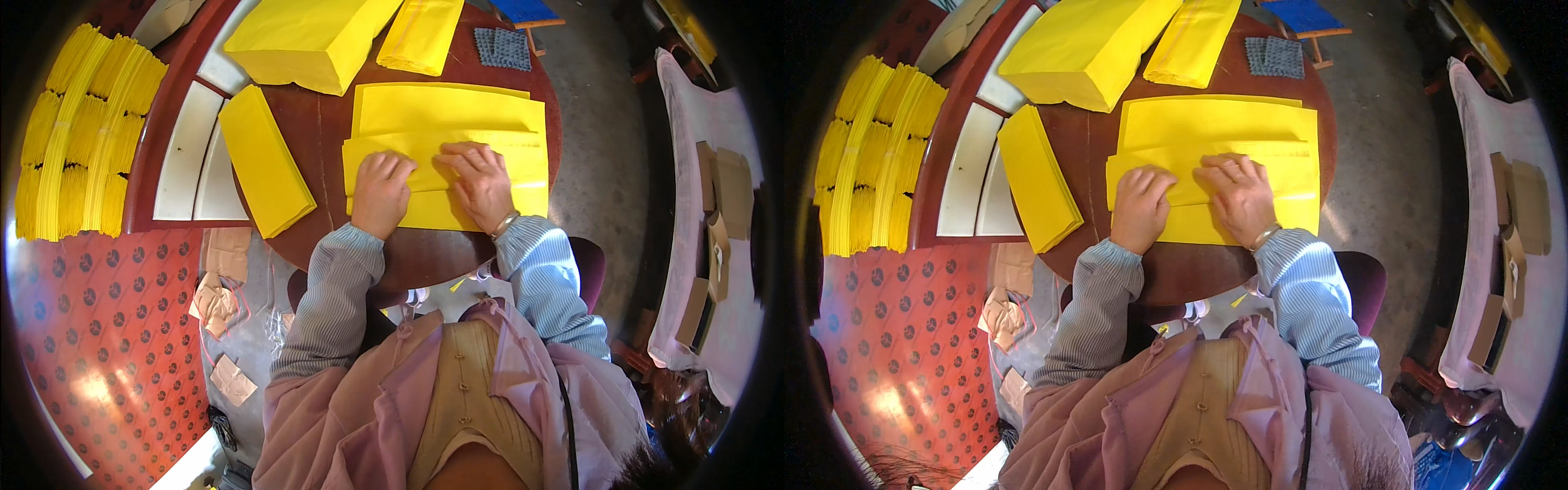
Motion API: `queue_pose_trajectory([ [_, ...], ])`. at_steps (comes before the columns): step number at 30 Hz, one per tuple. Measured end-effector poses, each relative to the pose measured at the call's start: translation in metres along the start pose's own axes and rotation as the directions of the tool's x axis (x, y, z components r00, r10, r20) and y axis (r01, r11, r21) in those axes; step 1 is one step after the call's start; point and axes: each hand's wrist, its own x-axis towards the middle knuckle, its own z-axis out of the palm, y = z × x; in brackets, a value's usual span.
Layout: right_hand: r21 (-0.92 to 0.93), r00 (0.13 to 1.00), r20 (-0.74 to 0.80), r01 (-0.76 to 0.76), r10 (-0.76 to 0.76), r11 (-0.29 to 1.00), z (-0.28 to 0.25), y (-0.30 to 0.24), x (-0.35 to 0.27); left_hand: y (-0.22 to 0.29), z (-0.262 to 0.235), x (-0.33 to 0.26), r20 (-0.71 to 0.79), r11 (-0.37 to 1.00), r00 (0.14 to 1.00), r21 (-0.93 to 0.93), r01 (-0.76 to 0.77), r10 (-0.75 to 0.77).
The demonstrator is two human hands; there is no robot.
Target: The person folds yellow paper sheets by hand, aligning edges and pressing creases to form uniform folded pieces. The person stacks the folded sheets on the table as they complete each one.
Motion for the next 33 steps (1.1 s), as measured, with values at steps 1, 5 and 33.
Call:
queue_pose_trajectory([
  [1,0.007,1.0,0.002,-0.02,0.02,1.0,0.003,-0.003,0.001,-0.001,0.0,0.0,0.049,1.0,0.999,-0.03,0.005,-0.004],
  [5,0.025,0.999,-0.01,-0.048,0.048,0.999,0.004,-0.003,-0.012,-0.004,-0.023,-0.027,0.172,0.995,0.981,-0.038,0.093,-0.085],
  [33,-0.004,0.998,-0.05,-0.036,0.035,0.999,-0.006,0.0,-0.007,0.009,-0.006,0.001,0.211,0.993,0.977,-0.115,-0.019,0.043],
])
